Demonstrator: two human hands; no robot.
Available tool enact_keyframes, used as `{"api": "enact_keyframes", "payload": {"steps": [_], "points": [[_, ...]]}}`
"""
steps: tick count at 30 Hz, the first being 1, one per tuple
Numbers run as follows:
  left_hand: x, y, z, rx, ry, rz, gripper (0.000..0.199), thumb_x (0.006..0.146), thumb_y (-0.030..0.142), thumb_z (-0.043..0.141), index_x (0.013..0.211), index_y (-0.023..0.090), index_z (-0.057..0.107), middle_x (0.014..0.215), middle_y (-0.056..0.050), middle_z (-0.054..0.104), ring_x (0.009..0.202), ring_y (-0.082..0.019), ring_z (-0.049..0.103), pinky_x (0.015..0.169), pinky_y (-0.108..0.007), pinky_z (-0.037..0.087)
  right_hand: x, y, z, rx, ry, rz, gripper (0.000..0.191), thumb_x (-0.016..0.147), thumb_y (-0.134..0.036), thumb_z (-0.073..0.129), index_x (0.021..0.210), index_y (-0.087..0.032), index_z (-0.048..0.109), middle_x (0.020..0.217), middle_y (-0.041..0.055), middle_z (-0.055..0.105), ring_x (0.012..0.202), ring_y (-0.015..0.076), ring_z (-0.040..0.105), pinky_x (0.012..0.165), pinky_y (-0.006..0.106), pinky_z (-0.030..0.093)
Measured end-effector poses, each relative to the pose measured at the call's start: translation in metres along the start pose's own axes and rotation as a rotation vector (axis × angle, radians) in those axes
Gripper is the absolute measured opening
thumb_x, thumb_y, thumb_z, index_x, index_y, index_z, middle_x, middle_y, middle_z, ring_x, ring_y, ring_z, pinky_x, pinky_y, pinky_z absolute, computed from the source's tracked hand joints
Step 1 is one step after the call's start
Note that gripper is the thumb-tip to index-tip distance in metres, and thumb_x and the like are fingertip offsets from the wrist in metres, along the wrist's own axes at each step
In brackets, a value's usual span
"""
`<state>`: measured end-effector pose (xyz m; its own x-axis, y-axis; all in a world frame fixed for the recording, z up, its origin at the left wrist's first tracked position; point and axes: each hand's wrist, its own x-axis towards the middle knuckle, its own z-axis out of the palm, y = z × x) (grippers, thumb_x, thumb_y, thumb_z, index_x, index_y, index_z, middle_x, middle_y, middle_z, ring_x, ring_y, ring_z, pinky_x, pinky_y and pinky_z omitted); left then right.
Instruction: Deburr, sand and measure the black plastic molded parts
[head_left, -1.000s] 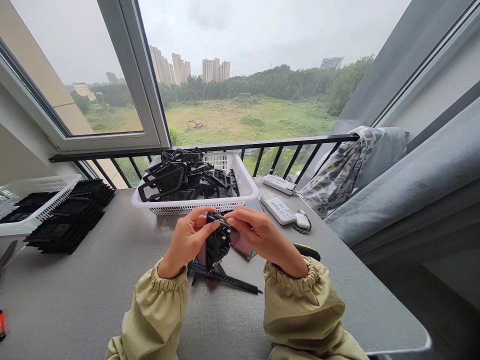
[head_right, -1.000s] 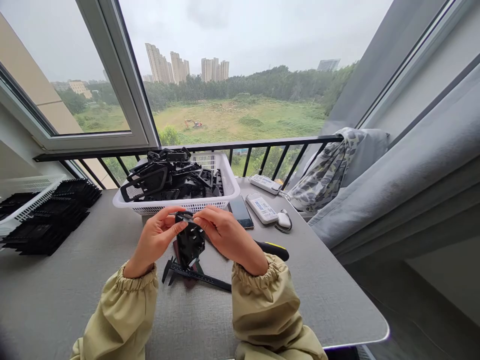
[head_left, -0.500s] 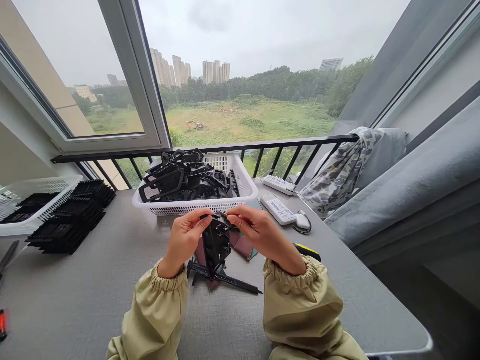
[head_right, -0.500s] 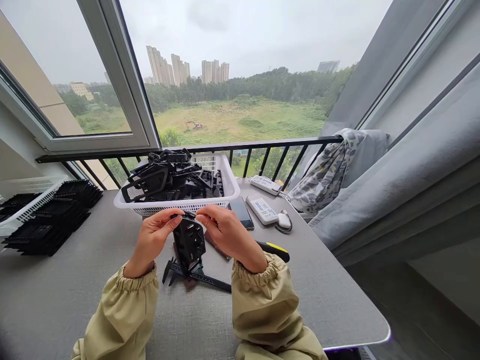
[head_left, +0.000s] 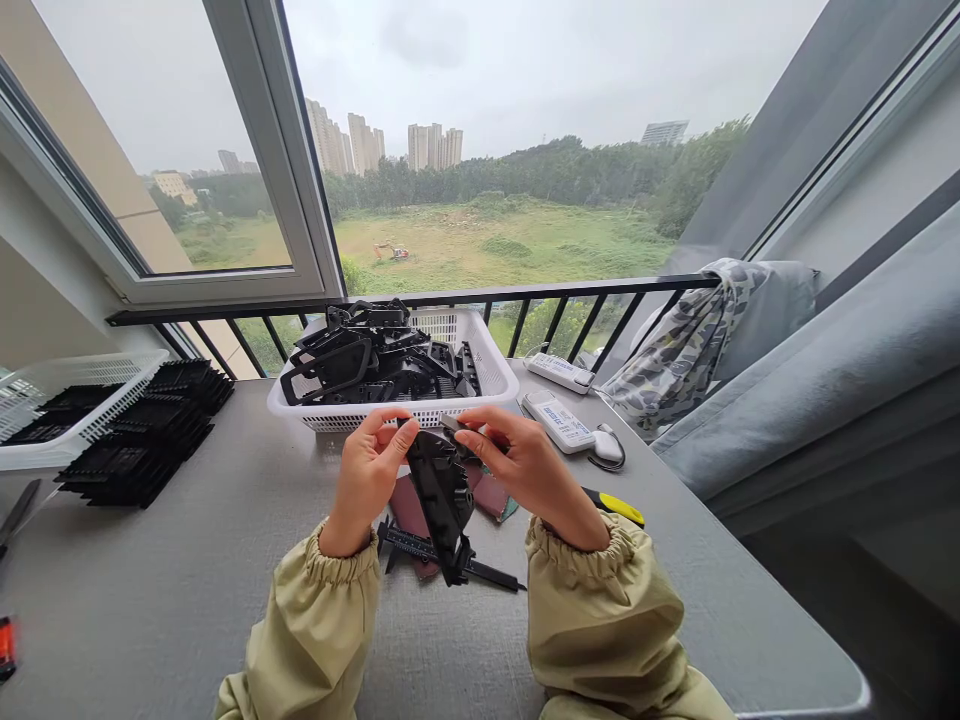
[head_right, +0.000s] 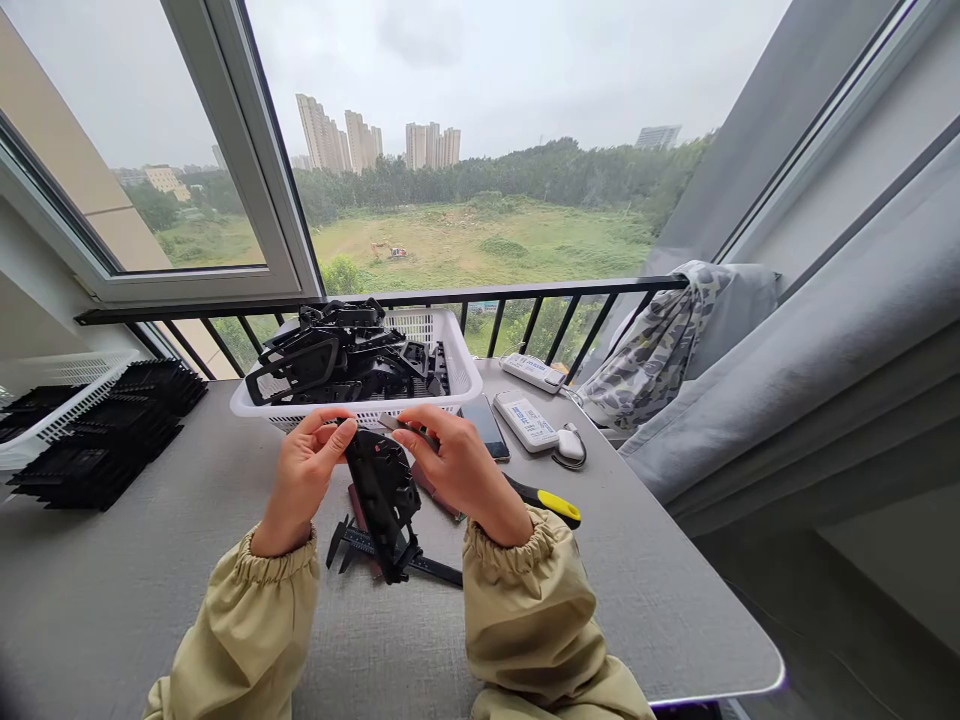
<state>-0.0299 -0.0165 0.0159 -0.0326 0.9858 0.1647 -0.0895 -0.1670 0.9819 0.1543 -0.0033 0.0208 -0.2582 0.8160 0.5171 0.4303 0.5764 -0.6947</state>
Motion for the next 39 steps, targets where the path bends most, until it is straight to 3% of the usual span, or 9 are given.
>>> {"api": "enact_keyframes", "payload": {"steps": [7,14,19,26,32,39], "points": [[-0.001,0.001,0.001,-0.080,-0.083,-0.017,0.037,0.072,0.037,0.073,0.100,0.017,0.060,0.065,0.001,0.065,0.067,-0.015,0.065,0.070,-0.028,0.054,0.000,-0.005,-0.002,-0.033,0.005,-0.030,0.012,0.089,-0.028,0.056,0.091,-0.020,0.063,0.074,0.0012,0.064,0.064,0.0132,0.055,0.055,0.024,0.040],[0.000,-0.002,0.001,-0.068,-0.032,-0.043,0.042,0.060,0.036,0.082,0.092,0.017,0.062,0.058,0.003,0.065,0.055,-0.013,0.062,0.059,-0.025,0.053,-0.003,-0.005,0.001,-0.057,-0.013,-0.061,0.012,0.088,-0.028,0.056,0.095,-0.021,0.063,0.083,0.0025,0.068,0.061,0.0128,0.056,0.054,0.024,0.043],[0.000,0.000,0.001,-0.053,0.009,-0.061,0.044,0.053,0.035,0.085,0.085,0.016,0.062,0.054,0.002,0.066,0.050,-0.012,0.061,0.052,-0.022,0.048,-0.004,-0.007,0.004,-0.049,-0.011,-0.149,0.010,0.090,-0.028,0.056,0.095,-0.022,0.062,0.086,0.0042,0.067,0.072,0.0155,0.061,0.062,0.026,0.047],[0.000,-0.001,0.000,-0.017,0.016,-0.036,0.043,0.055,0.035,0.085,0.086,0.016,0.062,0.054,0.003,0.065,0.048,-0.010,0.058,0.051,-0.021,0.046,-0.004,-0.011,0.006,-0.128,-0.022,-0.286,0.010,0.093,-0.026,0.052,0.092,-0.021,0.061,0.085,0.0051,0.065,0.075,0.0164,0.061,0.067,0.027,0.049],[-0.001,-0.001,0.002,-0.034,0.020,-0.046,0.042,0.055,0.035,0.085,0.085,0.017,0.061,0.055,0.003,0.066,0.051,-0.011,0.060,0.053,-0.021,0.047,-0.004,-0.007,0.004,-0.153,0.033,-0.274,0.010,0.092,-0.025,0.053,0.094,-0.020,0.062,0.085,0.0055,0.065,0.076,0.0172,0.062,0.069,0.027,0.049],[-0.001,0.000,0.003,-0.023,0.006,-0.048,0.043,0.056,0.035,0.084,0.086,0.017,0.060,0.054,0.004,0.065,0.050,-0.011,0.060,0.053,-0.020,0.048,-0.005,-0.009,0.005,-0.159,0.007,-0.297,0.010,0.092,-0.024,0.052,0.093,-0.020,0.062,0.084,0.0053,0.066,0.074,0.0162,0.062,0.067,0.026,0.049]]}}
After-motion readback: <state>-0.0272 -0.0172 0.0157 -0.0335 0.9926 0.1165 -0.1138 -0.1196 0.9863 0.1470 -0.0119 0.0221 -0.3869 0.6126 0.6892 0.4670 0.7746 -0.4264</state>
